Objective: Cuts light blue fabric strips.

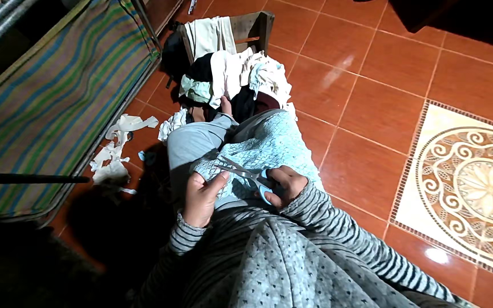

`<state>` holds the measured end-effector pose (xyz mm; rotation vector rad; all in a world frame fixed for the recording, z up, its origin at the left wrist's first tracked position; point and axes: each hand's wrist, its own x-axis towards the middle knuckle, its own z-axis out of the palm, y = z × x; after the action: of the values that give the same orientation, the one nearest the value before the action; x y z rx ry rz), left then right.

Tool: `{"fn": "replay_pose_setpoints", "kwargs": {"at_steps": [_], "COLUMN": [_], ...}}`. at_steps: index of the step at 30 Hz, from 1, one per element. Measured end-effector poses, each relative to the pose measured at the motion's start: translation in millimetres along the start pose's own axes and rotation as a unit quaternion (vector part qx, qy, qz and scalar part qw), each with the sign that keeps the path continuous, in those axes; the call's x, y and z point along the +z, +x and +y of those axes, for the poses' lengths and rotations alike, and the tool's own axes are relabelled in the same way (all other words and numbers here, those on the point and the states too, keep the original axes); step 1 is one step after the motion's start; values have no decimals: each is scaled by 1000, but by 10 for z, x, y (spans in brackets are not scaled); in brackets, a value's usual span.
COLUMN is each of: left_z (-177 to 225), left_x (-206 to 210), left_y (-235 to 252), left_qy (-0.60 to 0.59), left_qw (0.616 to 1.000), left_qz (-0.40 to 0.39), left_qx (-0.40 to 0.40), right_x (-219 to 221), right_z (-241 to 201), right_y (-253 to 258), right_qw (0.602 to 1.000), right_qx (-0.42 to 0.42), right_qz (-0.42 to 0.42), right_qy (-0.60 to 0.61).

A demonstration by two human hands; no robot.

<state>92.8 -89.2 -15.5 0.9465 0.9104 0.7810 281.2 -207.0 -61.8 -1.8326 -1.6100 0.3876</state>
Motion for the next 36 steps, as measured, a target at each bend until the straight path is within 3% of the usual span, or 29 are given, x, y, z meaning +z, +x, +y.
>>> {"fn": "replay_pose_setpoints", "kwargs": {"at_steps": [14,26,30,32,36], "left_z": [-33,-18,95,106,-236], "left_x": [18,33,-24,-84,-213], "left_y": [0,-5,41,155,378], "left_qy": [17,24,-12,-82,-140], "left_qw": [1000,1000,1000,996,967], "left_qz": [0,-2,2,28,-5], "left_qx": [13,15,2,-34,-215], "right_x": [-28,40,0,8,1], "right_z": [-67,-16,-44,-3,57], "right_y": [21,6,6,-2,18], "right_qw": [998,999,988,980,976], "right_qx": [40,19,83,102,106], "right_qz": [-39,-5,-50,-39,-5], "right_qy": [34,46,123,167,192]}}
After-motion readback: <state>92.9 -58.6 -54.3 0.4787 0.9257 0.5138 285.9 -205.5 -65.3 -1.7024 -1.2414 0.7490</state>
